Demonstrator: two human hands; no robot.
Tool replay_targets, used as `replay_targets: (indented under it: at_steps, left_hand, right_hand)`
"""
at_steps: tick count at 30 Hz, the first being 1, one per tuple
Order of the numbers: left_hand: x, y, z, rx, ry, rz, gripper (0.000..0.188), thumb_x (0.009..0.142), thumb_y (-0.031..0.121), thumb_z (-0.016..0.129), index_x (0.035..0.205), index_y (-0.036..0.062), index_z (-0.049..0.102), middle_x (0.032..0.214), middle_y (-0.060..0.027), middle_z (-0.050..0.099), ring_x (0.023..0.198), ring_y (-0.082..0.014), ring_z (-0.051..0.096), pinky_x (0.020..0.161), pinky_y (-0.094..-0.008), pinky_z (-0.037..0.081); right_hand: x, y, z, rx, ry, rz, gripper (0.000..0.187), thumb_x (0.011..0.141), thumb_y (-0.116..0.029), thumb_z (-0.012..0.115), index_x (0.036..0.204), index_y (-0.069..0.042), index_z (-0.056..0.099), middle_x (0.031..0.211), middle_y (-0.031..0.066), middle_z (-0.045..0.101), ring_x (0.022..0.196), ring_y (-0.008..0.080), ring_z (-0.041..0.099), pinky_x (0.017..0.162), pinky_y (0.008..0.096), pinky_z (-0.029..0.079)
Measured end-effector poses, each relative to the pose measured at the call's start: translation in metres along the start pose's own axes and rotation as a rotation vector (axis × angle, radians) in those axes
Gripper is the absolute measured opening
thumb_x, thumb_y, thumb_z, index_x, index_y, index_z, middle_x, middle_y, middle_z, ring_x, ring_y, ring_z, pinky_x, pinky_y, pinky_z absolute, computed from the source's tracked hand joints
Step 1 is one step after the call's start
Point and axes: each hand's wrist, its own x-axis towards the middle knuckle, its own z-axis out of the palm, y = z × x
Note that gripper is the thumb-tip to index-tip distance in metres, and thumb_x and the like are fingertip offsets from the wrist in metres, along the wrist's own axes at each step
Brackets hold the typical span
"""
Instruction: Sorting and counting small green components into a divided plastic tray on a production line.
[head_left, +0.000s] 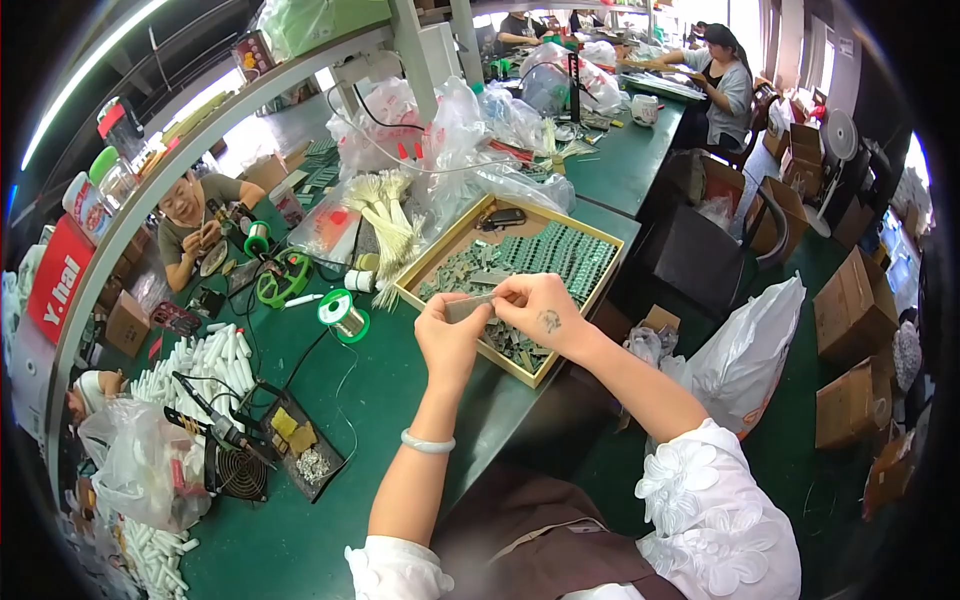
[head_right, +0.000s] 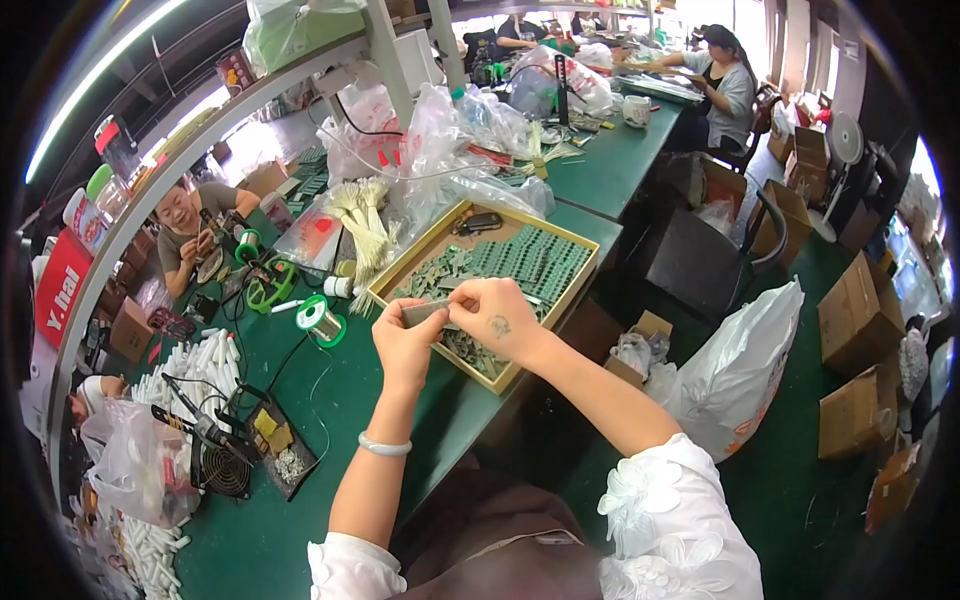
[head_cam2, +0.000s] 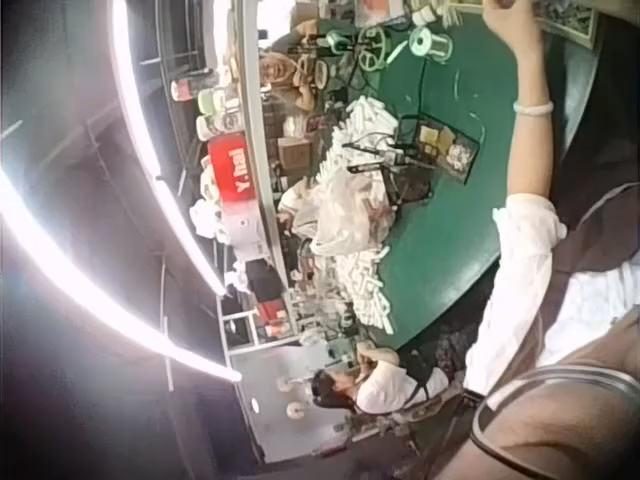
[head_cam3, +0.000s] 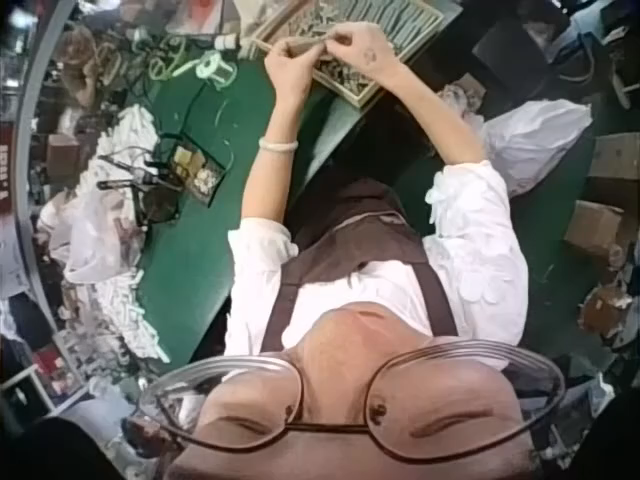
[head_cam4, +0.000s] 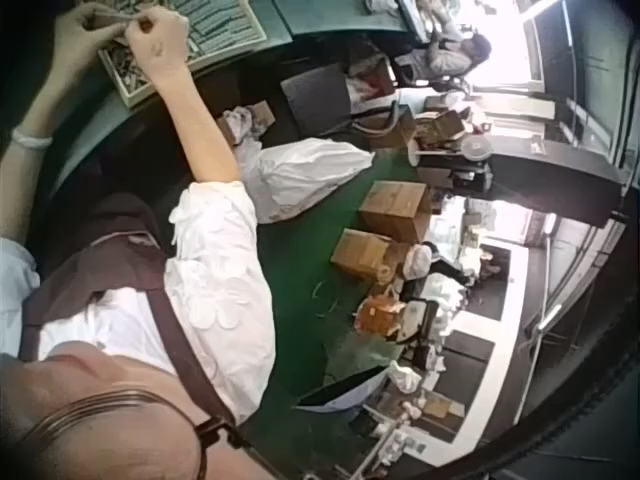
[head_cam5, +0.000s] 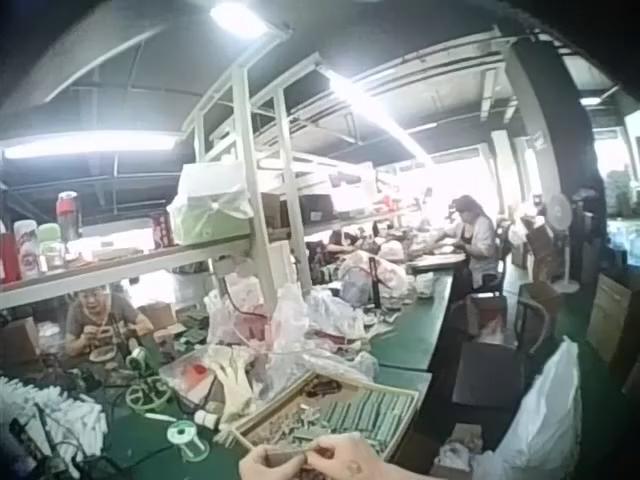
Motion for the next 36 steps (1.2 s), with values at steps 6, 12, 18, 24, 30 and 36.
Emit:
replay_targets:
  at_steps: [6,12,18,24,30,36]
  left_hand:
    - [-0.008,-0.008,0.008,-0.013,0.007,0.001,0.018,0.074,0.006,0.075,0.085,-0.0008,0.062,0.07,-0.0004,0.063,0.06,-0.005,0.056,0.054,-0.0198,0.045]
    - [-0.017,-0.003,0.001,0.029,-0.076,-0.003,0.016,0.077,0.005,0.071,0.09,-0.0014,0.064,0.079,-0.0032,0.066,0.069,-0.0077,0.06,0.062,-0.0218,0.048]
    - [-0.049,0.017,0.0,0.207,-0.04,0.054,0.021,0.072,0.014,0.074,0.084,-0.0011,0.066,0.073,-0.0043,0.065,0.069,-0.007,0.059,0.063,-0.025,0.049]
    - [-0.09,0.031,-0.017,0.219,0.025,0.103,0.018,0.074,0.013,0.072,0.081,-0.0009,0.065,0.068,-0.0028,0.064,0.064,-0.0057,0.057,0.058,-0.0238,0.047]
    - [-0.131,0.023,-0.054,0.13,0.009,0.041,0.015,0.08,0.011,0.069,0.087,-0.0012,0.063,0.075,-0.0062,0.066,0.069,-0.0101,0.059,0.064,-0.0272,0.048]
    - [-0.201,0.043,-0.13,0.118,-0.017,-0.052,0.017,0.082,0.007,0.067,0.096,0.0012,0.061,0.082,-0.002,0.063,0.076,-0.0092,0.06,0.067,-0.0249,0.049]
  right_hand:
    - [-0.009,0.002,-0.005,-0.071,0.005,0.078,0.019,0.078,-0.014,0.064,0.088,0.001,0.069,0.078,0.0163,0.068,0.072,0.0234,0.069,0.066,0.031,0.052]
    - [-0.017,-0.004,-0.01,-0.045,-0.035,-0.014,0.021,0.082,-0.014,0.063,0.095,0.001,0.069,0.086,0.0147,0.068,0.076,0.0214,0.067,0.068,0.0313,0.051]
    - [-0.047,-0.01,-0.006,0.034,0.04,-0.001,0.011,0.08,-0.005,0.066,0.086,0.004,0.068,0.073,0.009,0.068,0.064,0.0088,0.062,0.058,0.0236,0.048]
    - [-0.083,-0.026,0.015,0.149,0.082,-0.003,0.009,0.08,-0.002,0.066,0.084,0.005,0.068,0.073,0.0082,0.067,0.063,0.0086,0.062,0.058,0.0229,0.049]
    - [-0.112,-0.047,0.044,0.194,0.025,-0.028,0.008,0.081,-0.002,0.064,0.085,0.005,0.065,0.071,0.0053,0.065,0.064,0.0075,0.06,0.059,0.0226,0.048]
    - [-0.135,-0.076,0.087,0.41,-0.292,0.034,0.003,0.083,-0.001,0.062,0.084,0.002,0.063,0.072,0.0011,0.061,0.065,0.0047,0.056,0.057,0.0211,0.045]
